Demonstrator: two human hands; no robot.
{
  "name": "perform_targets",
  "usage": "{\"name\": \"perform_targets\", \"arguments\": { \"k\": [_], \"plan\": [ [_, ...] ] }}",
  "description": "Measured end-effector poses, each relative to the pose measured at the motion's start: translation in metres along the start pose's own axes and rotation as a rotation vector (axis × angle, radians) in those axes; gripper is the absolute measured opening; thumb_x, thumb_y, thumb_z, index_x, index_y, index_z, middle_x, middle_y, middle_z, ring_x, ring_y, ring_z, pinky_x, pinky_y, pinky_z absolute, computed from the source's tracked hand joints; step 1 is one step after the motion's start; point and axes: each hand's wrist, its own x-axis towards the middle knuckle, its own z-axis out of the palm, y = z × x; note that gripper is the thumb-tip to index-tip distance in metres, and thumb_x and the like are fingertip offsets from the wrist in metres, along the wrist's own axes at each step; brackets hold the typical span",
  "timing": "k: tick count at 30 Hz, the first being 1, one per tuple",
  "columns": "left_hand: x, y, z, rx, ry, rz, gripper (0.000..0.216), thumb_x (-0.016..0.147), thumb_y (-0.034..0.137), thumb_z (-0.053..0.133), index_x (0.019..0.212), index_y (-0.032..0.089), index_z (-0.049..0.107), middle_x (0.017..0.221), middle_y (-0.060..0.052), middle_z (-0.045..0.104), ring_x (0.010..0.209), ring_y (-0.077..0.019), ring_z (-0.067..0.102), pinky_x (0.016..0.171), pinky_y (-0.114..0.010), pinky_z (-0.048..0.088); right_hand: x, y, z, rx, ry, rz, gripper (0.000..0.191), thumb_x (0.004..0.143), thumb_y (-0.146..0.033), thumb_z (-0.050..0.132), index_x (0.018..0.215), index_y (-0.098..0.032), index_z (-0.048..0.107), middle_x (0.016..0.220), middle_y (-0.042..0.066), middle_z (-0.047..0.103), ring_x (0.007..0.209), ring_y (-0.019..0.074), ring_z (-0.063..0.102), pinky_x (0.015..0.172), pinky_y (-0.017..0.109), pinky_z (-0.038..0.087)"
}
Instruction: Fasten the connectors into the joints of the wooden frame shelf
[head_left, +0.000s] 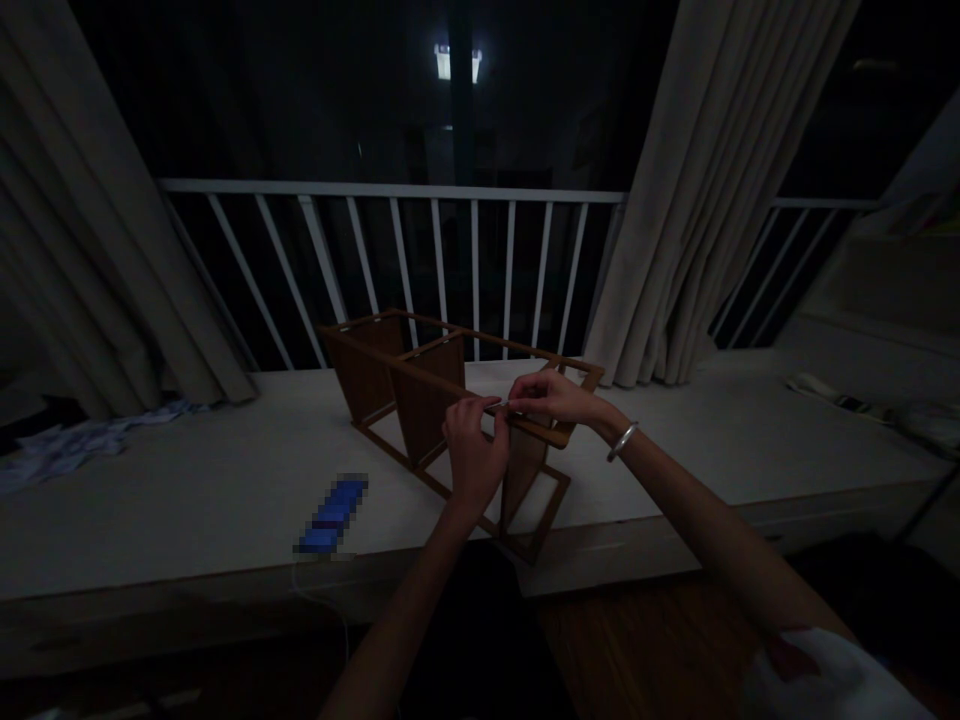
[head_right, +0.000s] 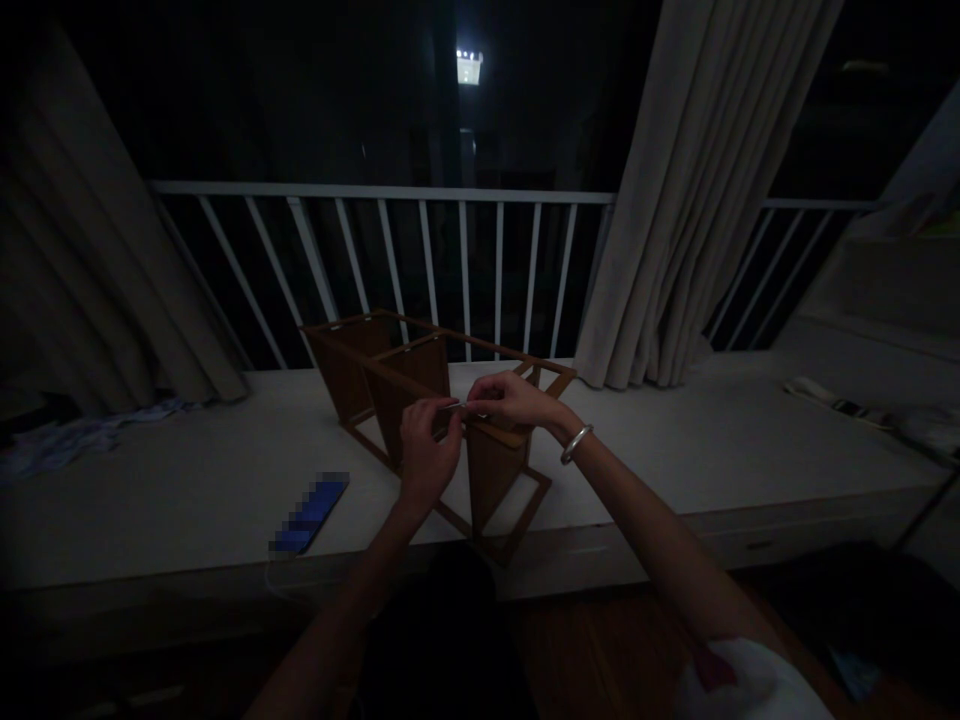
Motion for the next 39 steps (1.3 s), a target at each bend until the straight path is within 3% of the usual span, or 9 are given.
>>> {"name": "perform_targets", "arguments": {
  "k": [13, 24, 32, 39],
  "plan": [
    [-0.001, 0.0, 0.0, -0.069, 0.052, 0.14, 0.012, 0.078, 0.021, 0.048, 0.085, 0.018, 0.058, 0.081, -0.004, 0.056, 0.085, -0.0165, 0.045, 0.079, -0.032, 0.036, 0.001, 0.003, -0.001, 0.011, -0.023, 0.025, 0.025, 0.067, -0.034, 0.061, 0.078, -0.012, 0.058, 0.069, 0.001, 0.057, 0.063, 0.0091, 0.051, 0.058, 0.021, 0.04],
    [0.002, -0.008, 0.004, -0.086, 0.039, 0.283, 0.013, 0.076, 0.021, 0.052, 0.086, 0.02, 0.061, 0.085, -0.005, 0.058, 0.089, -0.0165, 0.046, 0.081, -0.034, 0.038, 0.001, 0.006, -0.001, 0.006, -0.029, 0.033, 0.026, 0.068, -0.035, 0.06, 0.079, -0.011, 0.058, 0.074, 0.002, 0.059, 0.067, 0.0101, 0.052, 0.062, 0.022, 0.041],
    [0.006, -0.008, 0.001, -0.068, -0.015, 0.366, 0.014, 0.077, 0.02, 0.051, 0.087, 0.02, 0.06, 0.097, -0.005, 0.059, 0.098, -0.0165, 0.047, 0.085, -0.036, 0.038, 0.001, 0.006, -0.002, 0.006, -0.04, 0.022, 0.025, 0.068, -0.033, 0.06, 0.079, -0.011, 0.058, 0.071, 0.001, 0.058, 0.065, 0.0094, 0.052, 0.06, 0.021, 0.04],
    [0.007, -0.008, 0.002, -0.088, -0.064, 0.393, 0.016, 0.077, 0.019, 0.05, 0.09, 0.019, 0.059, 0.095, -0.005, 0.062, 0.099, -0.0179, 0.049, 0.084, -0.038, 0.04, 0.0, 0.007, -0.001, 0.057, -0.055, 0.019, 0.023, 0.069, -0.032, 0.059, 0.079, -0.011, 0.056, 0.07, 0.0, 0.057, 0.064, 0.0086, 0.051, 0.06, 0.021, 0.039]
  ]
}}
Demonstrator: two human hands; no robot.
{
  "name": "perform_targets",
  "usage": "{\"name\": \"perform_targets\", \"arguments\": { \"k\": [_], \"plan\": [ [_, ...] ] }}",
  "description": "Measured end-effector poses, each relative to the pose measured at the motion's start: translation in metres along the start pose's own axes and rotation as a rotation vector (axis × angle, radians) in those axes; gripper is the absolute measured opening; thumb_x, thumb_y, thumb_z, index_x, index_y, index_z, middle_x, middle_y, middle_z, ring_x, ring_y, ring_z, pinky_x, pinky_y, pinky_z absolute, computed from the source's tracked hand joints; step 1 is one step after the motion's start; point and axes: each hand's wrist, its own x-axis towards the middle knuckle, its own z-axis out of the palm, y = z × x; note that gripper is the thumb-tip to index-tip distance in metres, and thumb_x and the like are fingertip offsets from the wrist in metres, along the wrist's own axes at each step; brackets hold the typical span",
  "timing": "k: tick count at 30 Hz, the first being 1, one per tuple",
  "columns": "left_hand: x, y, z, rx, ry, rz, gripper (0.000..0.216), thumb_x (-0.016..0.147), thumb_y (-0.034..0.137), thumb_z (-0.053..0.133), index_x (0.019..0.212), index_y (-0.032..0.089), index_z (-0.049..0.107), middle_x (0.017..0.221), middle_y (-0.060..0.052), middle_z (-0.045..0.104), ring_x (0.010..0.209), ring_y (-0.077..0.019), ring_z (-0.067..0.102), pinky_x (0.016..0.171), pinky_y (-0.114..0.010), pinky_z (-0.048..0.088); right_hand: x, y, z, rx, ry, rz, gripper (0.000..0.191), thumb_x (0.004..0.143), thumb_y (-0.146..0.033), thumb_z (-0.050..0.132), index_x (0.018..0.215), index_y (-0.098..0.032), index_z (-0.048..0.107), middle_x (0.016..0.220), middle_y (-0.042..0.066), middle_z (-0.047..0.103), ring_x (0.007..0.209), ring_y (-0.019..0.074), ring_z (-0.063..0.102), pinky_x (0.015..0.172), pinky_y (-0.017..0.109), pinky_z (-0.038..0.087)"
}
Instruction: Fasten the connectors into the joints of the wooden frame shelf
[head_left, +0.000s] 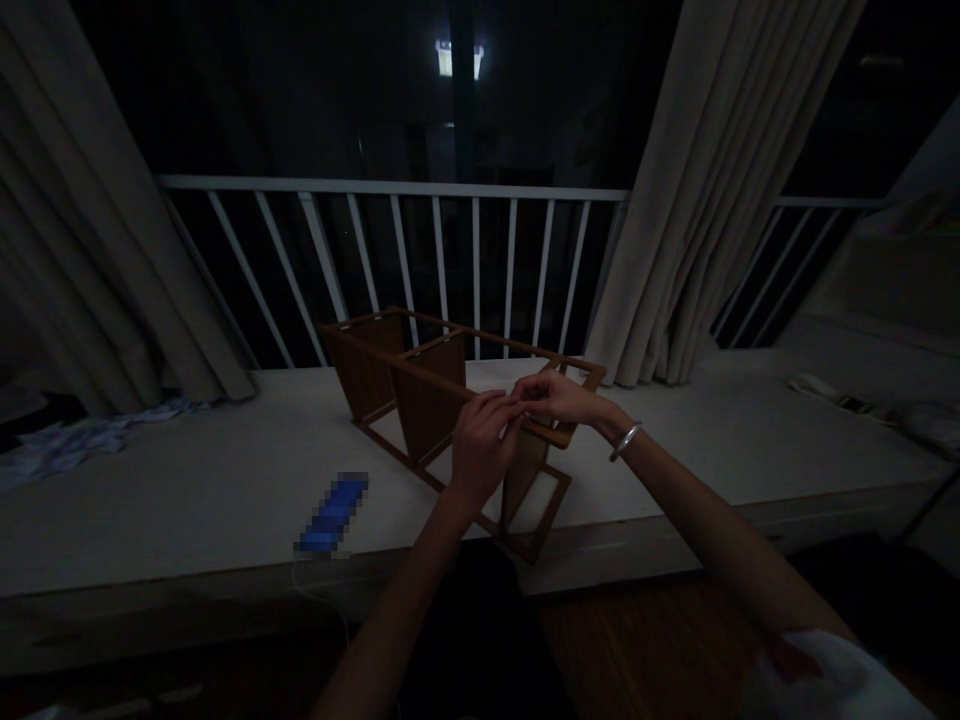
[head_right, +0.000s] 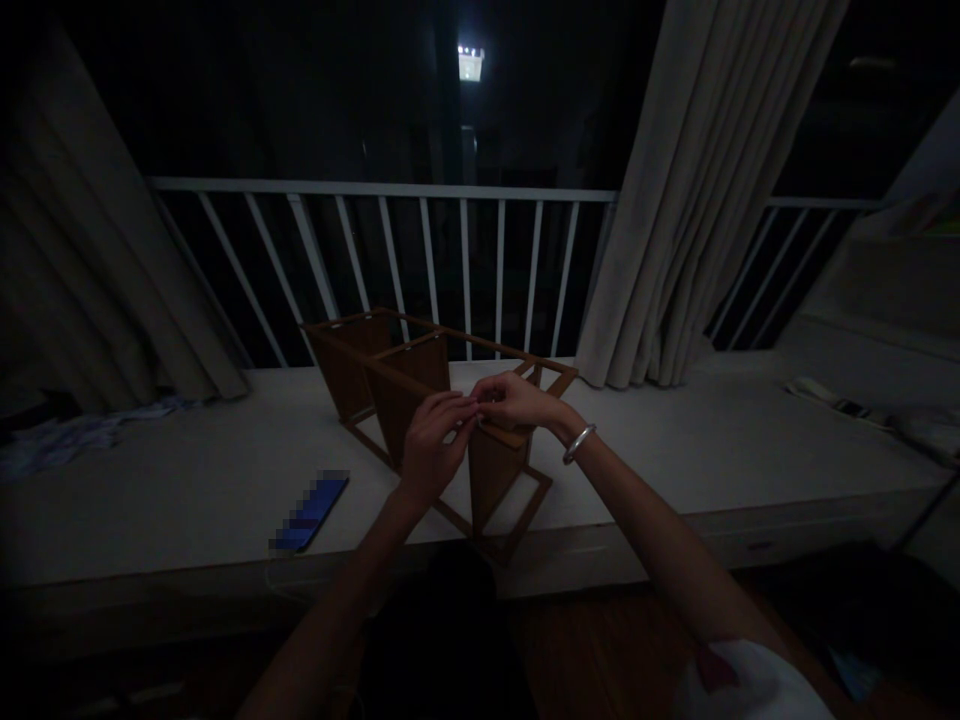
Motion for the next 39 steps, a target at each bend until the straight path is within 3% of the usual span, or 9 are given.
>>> {"name": "perform_targets", "arguments": {
  "k": [11, 22, 27, 31, 39],
  "plan": [
    [0.008, -0.006, -0.012, -0.024, -0.15, 0.013, 0.023, 0.078, 0.013, 0.046, 0.094, 0.022, 0.06, 0.093, -0.004, 0.062, 0.093, -0.016, 0.051, 0.081, -0.036, 0.04, -0.001, -0.005, 0.001, -0.046, -0.013, 0.019, 0.024, 0.069, -0.033, 0.058, 0.078, -0.011, 0.054, 0.068, 0.0, 0.056, 0.06, 0.0074, 0.05, 0.053, 0.018, 0.037],
    [0.014, -0.007, -0.015, -0.049, -0.192, -0.031, 0.026, 0.074, 0.008, 0.047, 0.089, 0.023, 0.061, 0.088, -0.001, 0.062, 0.086, -0.0138, 0.053, 0.077, -0.031, 0.039, -0.002, -0.004, -0.002, -0.119, -0.032, 0.021, 0.022, 0.07, -0.028, 0.056, 0.082, -0.01, 0.056, 0.066, -0.001, 0.054, 0.056, 0.0064, 0.046, 0.051, 0.018, 0.035],
    [0.015, 0.005, -0.014, 0.013, -0.187, -0.089, 0.012, 0.076, 0.022, 0.049, 0.083, 0.02, 0.059, 0.081, -0.002, 0.06, 0.081, -0.0147, 0.051, 0.075, -0.031, 0.037, -0.001, -0.005, -0.003, -0.105, -0.036, 0.014, 0.019, 0.066, -0.024, 0.057, 0.079, -0.011, 0.056, 0.07, 0.0, 0.055, 0.061, 0.0079, 0.049, 0.055, 0.019, 0.038],
    [0.016, 0.014, -0.013, 0.079, -0.192, -0.113, 0.018, 0.075, 0.034, 0.051, 0.08, 0.018, 0.057, 0.08, -0.003, 0.058, 0.082, -0.0164, 0.05, 0.075, -0.032, 0.036, -0.001, -0.005, -0.003, -0.07, -0.022, 0.026, 0.017, 0.065, -0.023, 0.057, 0.076, -0.011, 0.055, 0.067, -0.001, 0.054, 0.06, 0.0079, 0.049, 0.054, 0.019, 0.038],
    [0.016, 0.031, -0.016, 0.2, -0.191, -0.132, 0.027, 0.071, 0.043, 0.054, 0.084, 0.019, 0.056, 0.086, -0.005, 0.057, 0.085, -0.0193, 0.048, 0.073, -0.034, 0.033, -0.002, -0.005, -0.001, 0.003, -0.047, 0.033, 0.012, 0.065, -0.018, 0.055, 0.076, -0.011, 0.054, 0.064, -0.002, 0.054, 0.056, 0.0069, 0.048, 0.049, 0.017, 0.036]
  ]
}}
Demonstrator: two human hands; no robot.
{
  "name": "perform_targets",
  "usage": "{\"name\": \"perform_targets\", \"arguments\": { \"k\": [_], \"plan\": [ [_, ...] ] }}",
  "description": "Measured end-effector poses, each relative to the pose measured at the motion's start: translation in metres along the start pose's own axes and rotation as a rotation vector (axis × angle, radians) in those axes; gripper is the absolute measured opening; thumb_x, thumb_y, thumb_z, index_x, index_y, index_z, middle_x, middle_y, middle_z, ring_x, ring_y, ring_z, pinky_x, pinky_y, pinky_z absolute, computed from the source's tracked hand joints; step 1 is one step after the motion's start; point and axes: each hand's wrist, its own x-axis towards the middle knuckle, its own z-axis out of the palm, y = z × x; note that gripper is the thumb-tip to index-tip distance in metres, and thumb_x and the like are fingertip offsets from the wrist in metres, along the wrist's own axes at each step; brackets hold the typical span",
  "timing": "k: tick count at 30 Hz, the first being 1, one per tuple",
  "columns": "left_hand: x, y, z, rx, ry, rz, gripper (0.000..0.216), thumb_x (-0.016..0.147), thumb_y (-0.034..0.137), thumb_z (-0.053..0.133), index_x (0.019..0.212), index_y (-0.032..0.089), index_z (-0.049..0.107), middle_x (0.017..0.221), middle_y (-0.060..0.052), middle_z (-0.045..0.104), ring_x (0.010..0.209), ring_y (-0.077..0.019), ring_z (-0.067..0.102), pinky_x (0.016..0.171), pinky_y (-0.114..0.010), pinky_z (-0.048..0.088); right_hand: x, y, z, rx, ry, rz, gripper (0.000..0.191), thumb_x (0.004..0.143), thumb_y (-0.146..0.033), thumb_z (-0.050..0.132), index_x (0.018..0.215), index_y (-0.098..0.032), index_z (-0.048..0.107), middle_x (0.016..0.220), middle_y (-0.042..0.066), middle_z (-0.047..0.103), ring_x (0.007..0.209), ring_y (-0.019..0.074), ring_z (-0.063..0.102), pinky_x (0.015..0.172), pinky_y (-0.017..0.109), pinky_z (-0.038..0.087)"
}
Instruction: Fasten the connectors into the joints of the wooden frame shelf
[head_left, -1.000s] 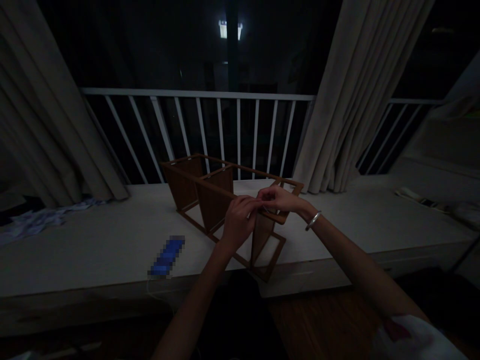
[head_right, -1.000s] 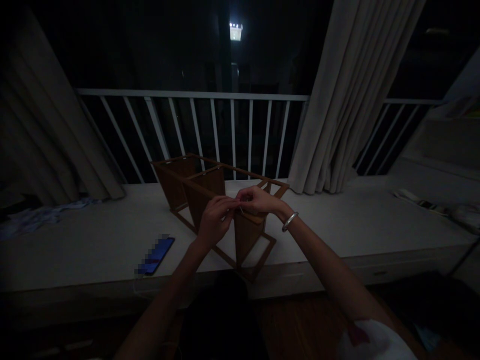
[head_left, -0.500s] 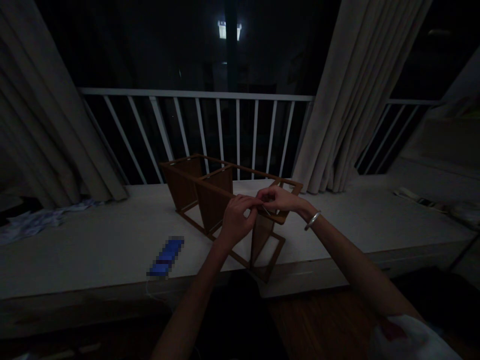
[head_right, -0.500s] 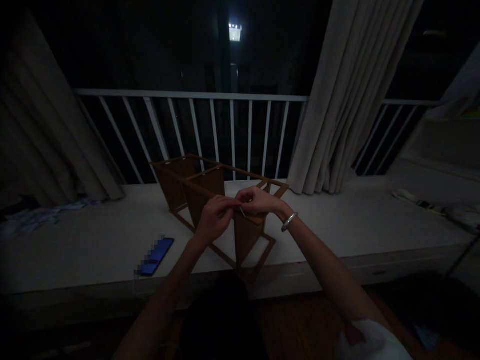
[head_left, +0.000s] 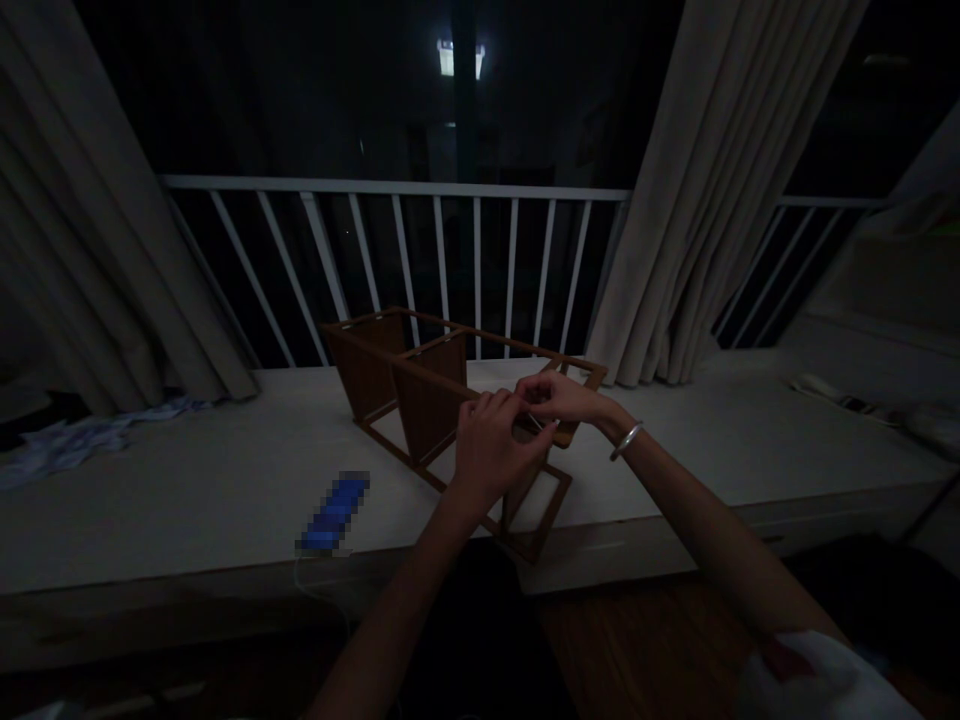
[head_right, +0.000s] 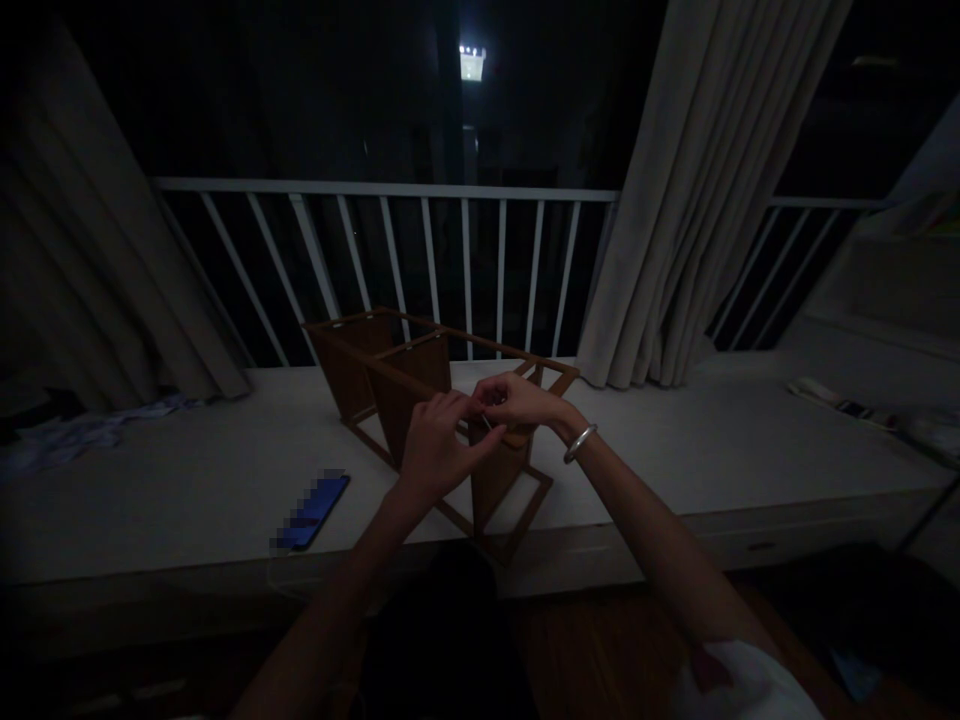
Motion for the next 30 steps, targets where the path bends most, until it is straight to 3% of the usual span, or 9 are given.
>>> {"name": "perform_targets", "arguments": {
  "k": [6, 12, 30],
  "plan": [
    [-0.004, 0.001, 0.0, -0.004, 0.02, 0.003, 0.017, 0.072, 0.029, 0.054, 0.085, 0.019, 0.058, 0.087, -0.005, 0.061, 0.086, -0.0197, 0.049, 0.076, -0.036, 0.033, 0.001, 0.003, -0.001, -0.067, 0.013, -0.03, 0.017, 0.066, -0.022, 0.057, 0.079, -0.011, 0.056, 0.069, 0.0, 0.056, 0.061, 0.0077, 0.05, 0.054, 0.018, 0.039],
    [-0.009, -0.011, -0.001, -0.092, 0.023, 0.046, 0.023, 0.074, 0.02, 0.05, 0.095, 0.02, 0.059, 0.097, -0.003, 0.062, 0.09, -0.0185, 0.05, 0.076, -0.036, 0.037, 0.002, 0.0, 0.0, -0.119, 0.032, -0.03, 0.024, 0.067, -0.031, 0.059, 0.081, -0.011, 0.056, 0.067, -0.001, 0.055, 0.057, 0.0065, 0.048, 0.052, 0.018, 0.037],
    [-0.01, -0.027, -0.002, -0.143, 0.017, 0.078, 0.028, 0.072, 0.011, 0.047, 0.095, 0.021, 0.061, 0.096, -0.003, 0.062, 0.089, -0.0181, 0.05, 0.076, -0.036, 0.039, 0.0, -0.007, 0.0, -0.092, -0.012, -0.027, 0.027, 0.071, -0.034, 0.057, 0.085, -0.011, 0.057, 0.076, 0.002, 0.058, 0.067, 0.0092, 0.051, 0.059, 0.02, 0.039]
  ]
}}
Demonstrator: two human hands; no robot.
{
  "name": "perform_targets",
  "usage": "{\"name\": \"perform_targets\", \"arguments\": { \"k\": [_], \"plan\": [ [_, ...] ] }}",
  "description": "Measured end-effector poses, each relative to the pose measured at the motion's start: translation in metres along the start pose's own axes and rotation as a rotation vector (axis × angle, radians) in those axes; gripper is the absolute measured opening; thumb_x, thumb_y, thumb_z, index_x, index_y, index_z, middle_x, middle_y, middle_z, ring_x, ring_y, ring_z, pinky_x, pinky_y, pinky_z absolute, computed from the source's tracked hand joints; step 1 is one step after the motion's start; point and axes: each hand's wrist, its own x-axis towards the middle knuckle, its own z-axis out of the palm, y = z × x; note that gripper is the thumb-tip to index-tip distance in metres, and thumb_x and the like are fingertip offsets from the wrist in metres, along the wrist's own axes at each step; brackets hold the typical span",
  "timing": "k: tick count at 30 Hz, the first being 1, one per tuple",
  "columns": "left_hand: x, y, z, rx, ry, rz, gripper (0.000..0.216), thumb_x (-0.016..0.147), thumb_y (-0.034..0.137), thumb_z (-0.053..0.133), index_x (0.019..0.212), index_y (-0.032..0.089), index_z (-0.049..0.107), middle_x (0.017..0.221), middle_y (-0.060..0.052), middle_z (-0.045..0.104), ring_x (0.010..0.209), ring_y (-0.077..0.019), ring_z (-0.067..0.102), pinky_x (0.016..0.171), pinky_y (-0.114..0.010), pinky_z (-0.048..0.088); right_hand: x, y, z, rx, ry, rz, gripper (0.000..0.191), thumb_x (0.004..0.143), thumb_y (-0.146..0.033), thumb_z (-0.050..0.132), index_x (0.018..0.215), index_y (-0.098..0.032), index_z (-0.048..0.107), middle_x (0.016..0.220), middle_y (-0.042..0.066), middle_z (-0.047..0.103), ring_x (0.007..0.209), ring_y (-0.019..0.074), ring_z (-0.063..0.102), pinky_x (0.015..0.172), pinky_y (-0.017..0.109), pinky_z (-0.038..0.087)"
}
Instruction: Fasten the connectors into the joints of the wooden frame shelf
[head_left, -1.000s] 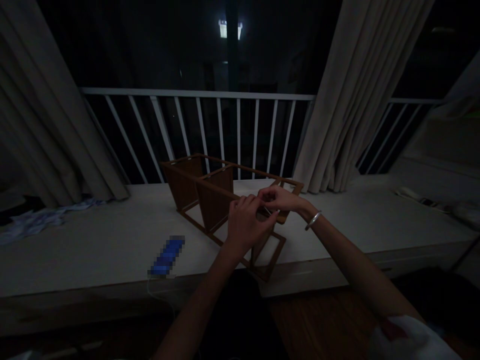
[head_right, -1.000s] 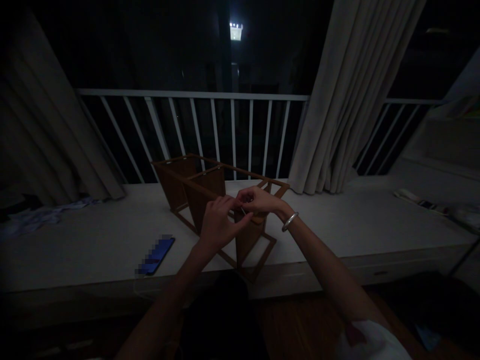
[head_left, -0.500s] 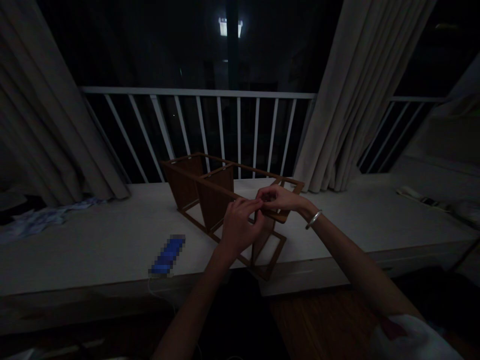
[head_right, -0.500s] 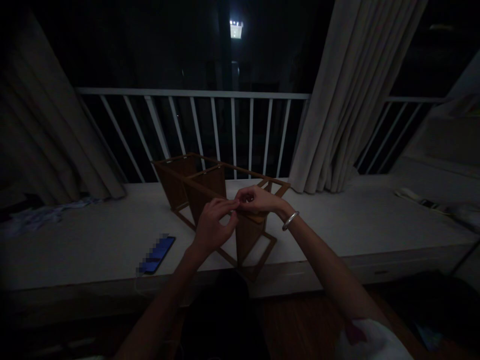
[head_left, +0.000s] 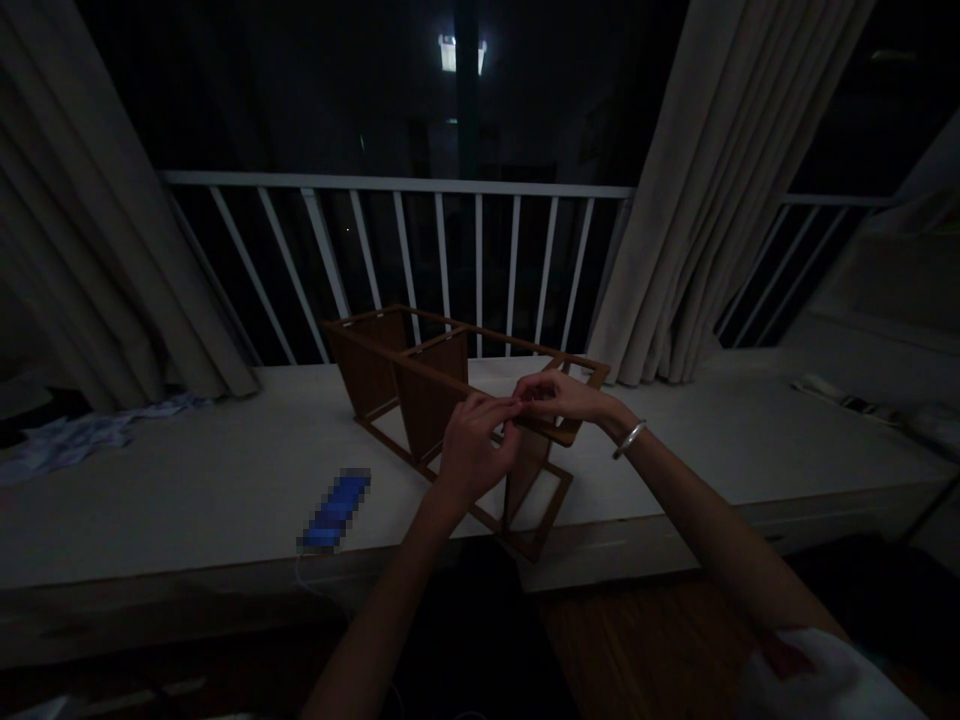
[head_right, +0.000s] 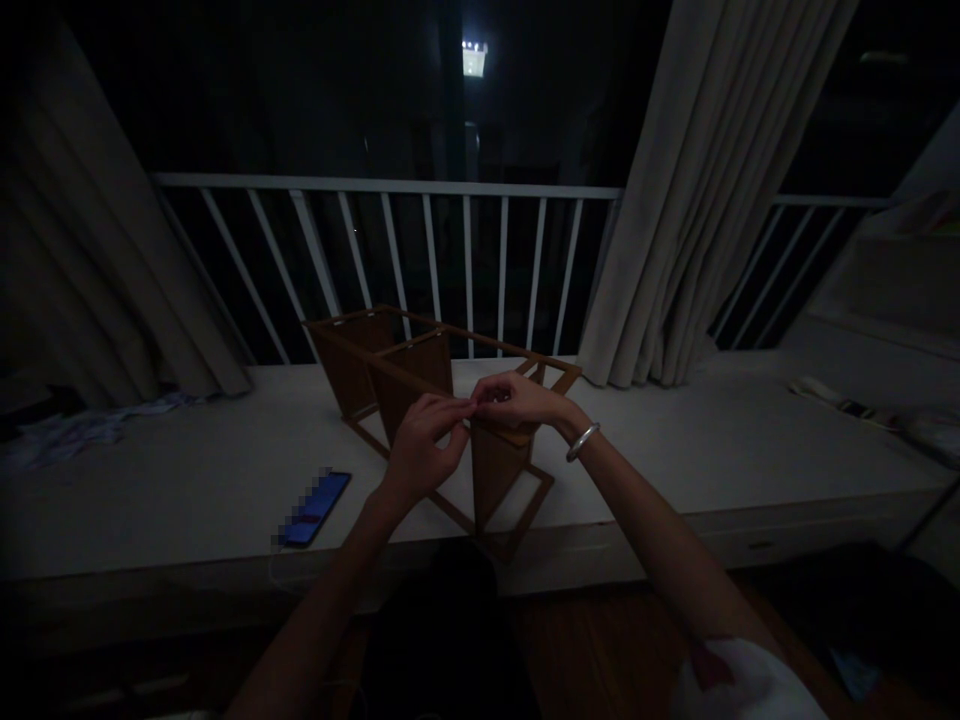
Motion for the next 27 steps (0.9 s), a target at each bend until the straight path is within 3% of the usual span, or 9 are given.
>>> {"name": "perform_targets", "arguments": {
  "k": [11, 19, 27],
  "plan": [
    [0.0013, -0.0003, -0.0029, 0.13, 0.004, -0.053, 0.025, 0.073, 0.014, 0.048, 0.092, 0.023, 0.062, 0.087, -0.003, 0.058, 0.088, -0.0188, 0.044, 0.073, -0.035, 0.033, 0.0001, 0.003, 0.0012, 0.053, 0.008, 0.036, 0.025, 0.07, -0.035, 0.058, 0.077, -0.012, 0.054, 0.073, 0.002, 0.058, 0.065, 0.0089, 0.051, 0.058, 0.02, 0.039],
    [0.0019, 0.0012, -0.0075, 0.192, -0.073, -0.094, 0.031, 0.076, 0.012, 0.044, 0.098, 0.026, 0.06, 0.091, -0.003, 0.06, 0.093, -0.0194, 0.042, 0.079, -0.038, 0.028, -0.0023, -0.0013, 0.0009, 0.015, 0.04, 0.028, 0.024, 0.073, -0.035, 0.055, 0.075, -0.011, 0.056, 0.063, -0.001, 0.051, 0.057, 0.0071, 0.045, 0.051, 0.018, 0.033],
    [0.0036, 0.0001, -0.0018, 0.211, -0.044, -0.11, 0.032, 0.075, 0.008, 0.043, 0.095, 0.027, 0.061, 0.097, -0.001, 0.06, 0.096, -0.0188, 0.043, 0.082, -0.038, 0.026, -0.0009, 0.0035, -0.0001, -0.001, 0.056, 0.033, 0.026, 0.073, -0.037, 0.055, 0.074, -0.011, 0.056, 0.063, -0.001, 0.051, 0.057, 0.0073, 0.044, 0.051, 0.019, 0.033]
  ]
}}
